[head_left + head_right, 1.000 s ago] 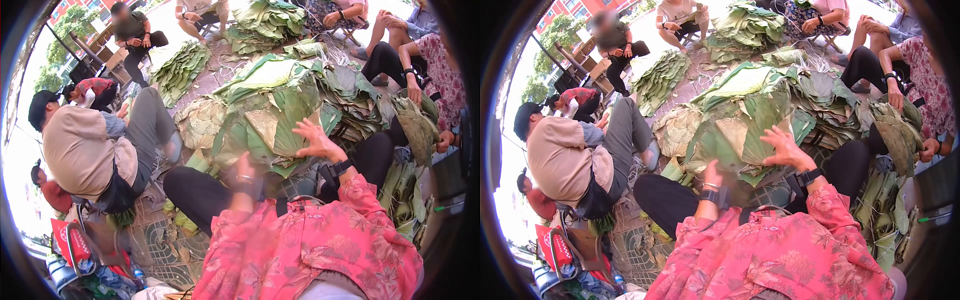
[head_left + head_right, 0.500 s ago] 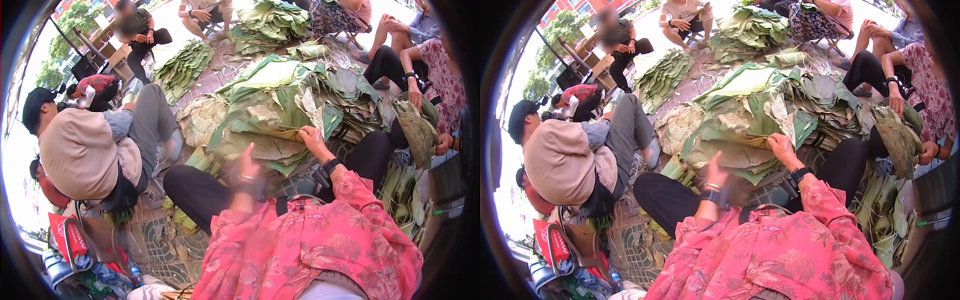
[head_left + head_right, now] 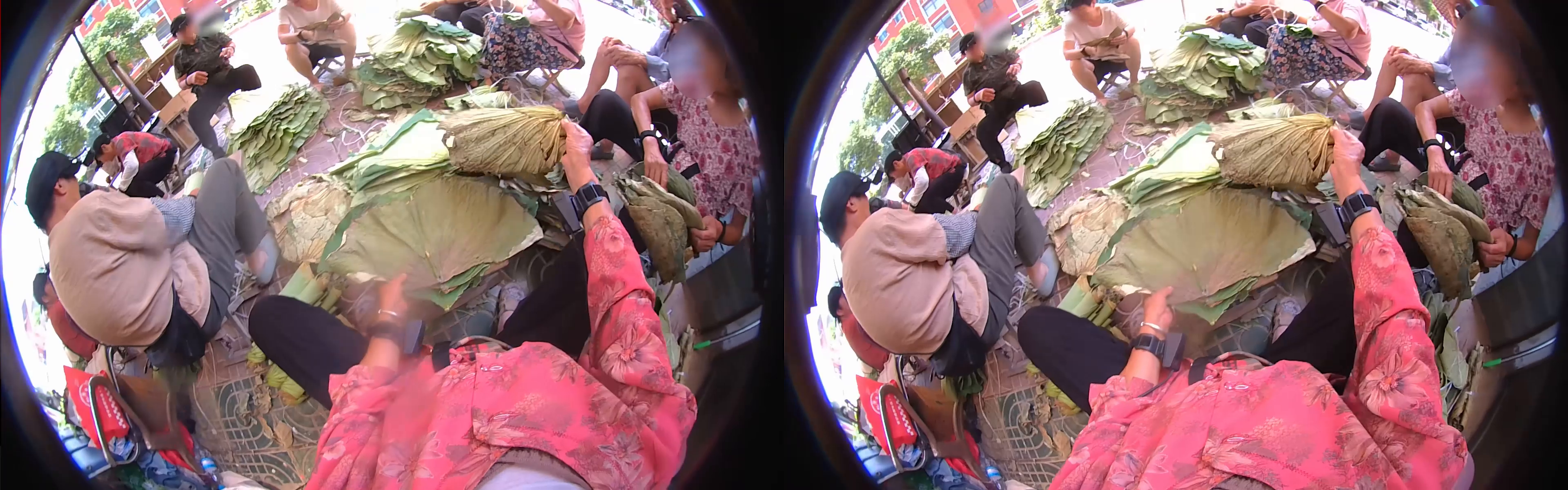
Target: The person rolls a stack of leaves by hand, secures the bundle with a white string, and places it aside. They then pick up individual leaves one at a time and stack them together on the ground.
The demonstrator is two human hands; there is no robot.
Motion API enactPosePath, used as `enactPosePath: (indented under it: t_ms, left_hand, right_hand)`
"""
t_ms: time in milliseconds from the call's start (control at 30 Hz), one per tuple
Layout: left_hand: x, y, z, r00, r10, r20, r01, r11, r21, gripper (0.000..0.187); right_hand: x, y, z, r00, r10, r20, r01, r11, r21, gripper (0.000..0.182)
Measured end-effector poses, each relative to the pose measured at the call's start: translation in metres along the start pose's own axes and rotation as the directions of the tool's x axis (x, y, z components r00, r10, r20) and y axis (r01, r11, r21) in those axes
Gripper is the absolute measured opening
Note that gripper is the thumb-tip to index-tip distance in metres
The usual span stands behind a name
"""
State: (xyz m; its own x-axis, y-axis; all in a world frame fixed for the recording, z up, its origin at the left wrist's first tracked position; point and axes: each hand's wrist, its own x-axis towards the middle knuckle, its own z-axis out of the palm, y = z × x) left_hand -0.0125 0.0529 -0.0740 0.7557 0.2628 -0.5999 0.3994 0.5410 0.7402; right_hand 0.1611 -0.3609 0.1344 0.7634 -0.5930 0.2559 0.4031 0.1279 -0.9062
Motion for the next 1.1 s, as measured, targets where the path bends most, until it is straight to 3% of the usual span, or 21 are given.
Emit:
enactPosePath:
  t_ms: [67,133,200,333,400,433,467,500,567,600,633,667,700,767,833,867,900,933,1000,1067,1100]
  left_hand:
    - [0.0,-0.001,-0.001,0.994,0.01,0.108,0.004,0.991,-0.135,0.026]
    - [0.004,-0.006,-0.004,0.993,0.048,0.105,-0.04,0.997,-0.073,0.02]
    - [0.004,-0.008,-0.003,0.993,0.066,0.101,-0.062,0.997,-0.048,0.018]
    - [-0.003,-0.004,0.0,0.99,0.063,0.125,-0.054,0.995,-0.079,0.018]
    - [0.001,-0.007,-0.002,0.99,0.042,0.135,-0.027,0.994,-0.11,0.019]
    - [0.011,-0.012,-0.006,0.99,0.026,0.136,-0.008,0.991,-0.133,0.022]
    - [0.016,-0.013,-0.012,0.991,0.014,0.131,0.007,0.988,-0.156,0.026]
    - [0.015,-0.011,-0.01,1.0,-0.001,0.002,0.001,1.0,0.003,0.023]
    - [0.052,-0.039,-0.031,0.965,0.215,0.147,-0.22,0.976,0.012,0.022]
    - [0.053,-0.042,-0.032,0.965,0.21,0.154,-0.209,0.978,-0.019,0.022]
    - [0.053,-0.043,-0.032,0.965,0.204,0.162,-0.198,0.979,-0.051,0.022]
    - [0.03,-0.023,-0.017,0.991,0.083,0.108,-0.071,0.991,-0.109,0.021]
    - [0.016,-0.013,-0.007,0.997,-0.042,0.065,0.053,0.984,-0.171,0.021]
    - [0.048,-0.035,-0.017,0.988,0.129,0.081,-0.122,0.988,-0.093,0.018]
    - [0.05,-0.036,-0.02,0.991,0.121,0.059,-0.116,0.99,-0.085,0.017]
    - [0.032,-0.015,-0.008,0.999,0.028,0.03,-0.024,0.993,-0.119,0.017]
    - [0.018,-0.001,0.0,0.998,-0.066,0.007,0.066,0.986,-0.155,0.017]
    - [0.011,0.003,0.002,0.998,-0.056,-0.029,0.051,0.989,-0.136,0.018]
    - [0.005,0.008,0.008,0.996,-0.026,-0.089,0.017,0.995,-0.1,0.023]
    - [0.006,0.004,0.005,0.996,-0.032,-0.085,0.02,0.991,-0.134,0.023]
    - [0.007,0.005,0.003,0.996,-0.033,-0.083,0.02,0.989,-0.15,0.022]
  right_hand:
    - [0.008,-0.061,0.009,0.945,-0.315,-0.082,0.263,0.887,-0.379,0.023]
    - [0.017,-0.098,0.007,0.794,-0.6,0.099,0.499,0.55,-0.67,0.022]
    - [0.021,-0.11,0.007,0.617,-0.737,0.276,0.633,0.255,-0.731,0.019]
    - [0.009,-0.067,-0.005,0.583,-0.58,0.568,0.695,-0.006,-0.719,0.014]
    - [0.005,-0.01,-0.027,0.606,-0.493,0.624,0.725,0.02,-0.688,0.013]
    - [0.005,0.018,-0.041,0.715,-0.177,0.676,0.683,-0.028,-0.73,0.014]
    - [0.001,0.037,-0.049,0.751,0.158,0.641,0.658,-0.092,-0.748,0.018]
    - [-0.01,0.036,-0.048,0.708,0.274,0.651,0.683,-0.032,-0.729,0.028]
    - [-0.017,0.04,-0.039,0.649,0.461,0.606,0.676,0.018,-0.737,0.055]
    - [-0.013,0.06,-0.045,0.666,0.277,0.692,0.684,0.14,-0.715,0.053]
    - [-0.012,0.059,-0.037,0.635,0.26,0.727,0.695,0.217,-0.685,0.05]
    - [-0.016,0.053,-0.027,0.609,0.238,0.757,0.699,0.29,-0.653,0.048]
    - [-0.027,0.038,-0.017,0.603,0.273,0.75,0.638,0.399,-0.658,0.043]
    - [-0.059,-0.005,0.009,0.582,0.342,0.738,0.475,0.594,-0.65,0.035]
    - [-0.099,-0.035,0.025,0.601,0.465,0.65,0.102,0.761,-0.64,0.028]
    - [-0.119,-0.041,0.027,0.588,0.53,0.611,-0.093,0.794,-0.6,0.025]
    - [-0.138,-0.037,0.025,0.556,0.584,0.592,-0.107,0.756,-0.646,0.022]
    - [-0.158,-0.028,0.019,0.524,0.634,0.568,-0.119,0.715,-0.689,0.02]
    - [-0.201,0.0,-0.002,0.535,0.761,0.367,-0.392,0.609,-0.69,0.02]
    - [-0.238,0.032,-0.035,0.539,0.84,0.058,-0.689,0.479,-0.544,0.019]
    - [-0.246,0.044,-0.048,0.566,0.824,-0.041,-0.717,0.467,-0.517,0.019]
